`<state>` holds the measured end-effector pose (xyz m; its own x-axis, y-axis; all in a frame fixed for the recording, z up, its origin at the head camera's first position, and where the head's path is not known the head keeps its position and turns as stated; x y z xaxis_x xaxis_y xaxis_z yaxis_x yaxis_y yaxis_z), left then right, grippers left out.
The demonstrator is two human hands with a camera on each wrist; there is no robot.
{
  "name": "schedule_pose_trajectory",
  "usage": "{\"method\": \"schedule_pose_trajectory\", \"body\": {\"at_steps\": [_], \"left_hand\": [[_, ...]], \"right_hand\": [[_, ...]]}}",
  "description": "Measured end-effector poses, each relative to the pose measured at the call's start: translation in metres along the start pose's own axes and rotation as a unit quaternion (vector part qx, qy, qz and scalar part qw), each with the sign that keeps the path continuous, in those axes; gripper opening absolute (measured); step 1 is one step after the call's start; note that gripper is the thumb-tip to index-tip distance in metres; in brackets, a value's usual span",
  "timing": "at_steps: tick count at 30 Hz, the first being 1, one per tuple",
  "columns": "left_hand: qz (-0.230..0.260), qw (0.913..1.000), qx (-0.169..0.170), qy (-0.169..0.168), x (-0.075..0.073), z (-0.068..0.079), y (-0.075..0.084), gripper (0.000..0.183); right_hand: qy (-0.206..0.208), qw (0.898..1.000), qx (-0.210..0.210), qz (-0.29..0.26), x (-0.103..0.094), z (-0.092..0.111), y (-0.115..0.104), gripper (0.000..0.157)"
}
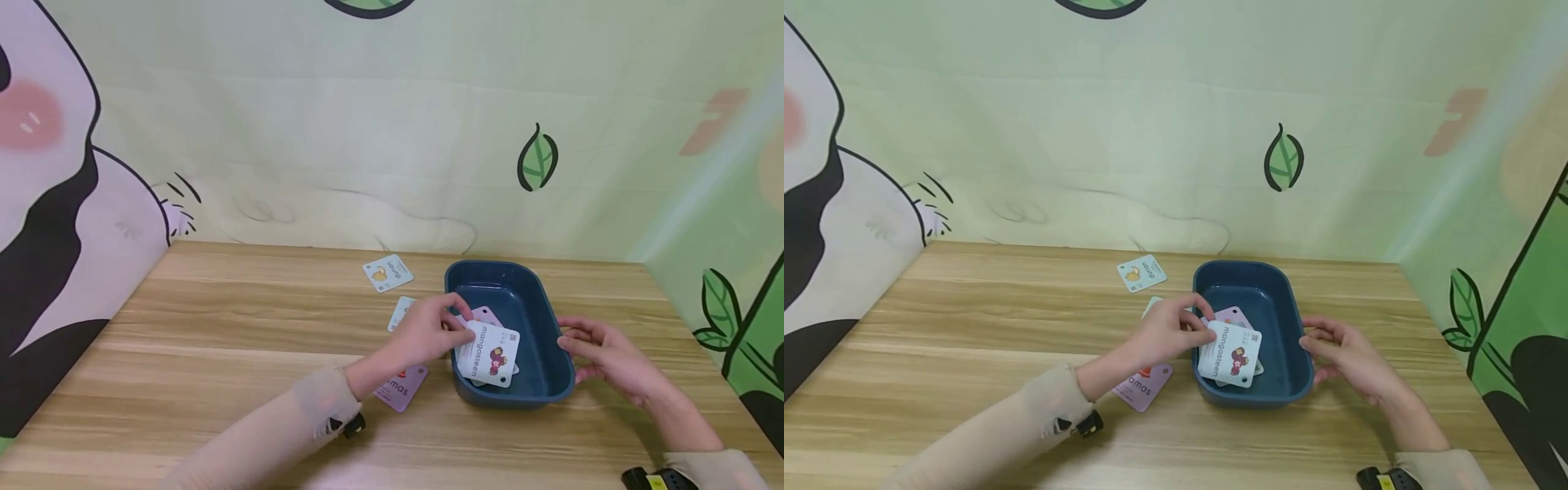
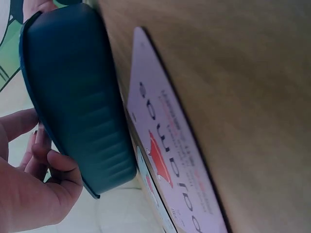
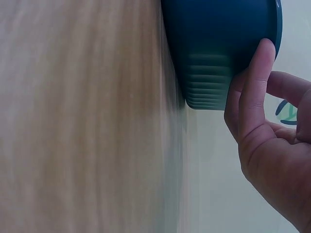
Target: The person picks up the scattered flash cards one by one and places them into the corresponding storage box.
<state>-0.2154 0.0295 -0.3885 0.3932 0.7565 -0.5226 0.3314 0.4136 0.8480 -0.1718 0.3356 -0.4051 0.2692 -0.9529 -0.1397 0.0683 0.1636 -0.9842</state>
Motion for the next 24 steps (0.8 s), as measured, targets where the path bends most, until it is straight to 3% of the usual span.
{"method": "schedule_pose_trajectory", "body": {"at_steps": [5,12,18,24], "left_hand": [[-0.055,0.9982,0.025,-0.002,0.003,0.002,0.000,0.016],[-0.152,0.9853,0.075,0.019,0.004,0.001,0.000,0.014],[-0.152,0.9859,0.063,0.030,0.002,0.003,0.002,0.017],[-0.135,0.9878,0.063,0.045,-0.009,0.006,0.006,0.008]], "right_hand": [[-0.003,1.000,0.000,0.001,0.000,0.000,0.000,0.055],[0.001,1.000,0.004,0.003,0.000,0.000,0.000,0.054],[0.006,1.000,0.009,0.005,0.000,0.000,-0.001,0.054],[0.006,1.000,0.009,0.004,0.001,0.001,-0.001,0.054]]}}
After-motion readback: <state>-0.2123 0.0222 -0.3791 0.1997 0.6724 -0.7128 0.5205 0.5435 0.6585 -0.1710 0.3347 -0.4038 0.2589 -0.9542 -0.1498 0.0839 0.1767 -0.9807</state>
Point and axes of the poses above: each hand's wrist, its own z-axis away from the middle knuckle, its own x-axis out of the palm, y = z × x, the point moved 2 cm from there along -z, towards the middle knuckle, and after that the axes turned 6 degrees about -z, right-handed, at the moved point
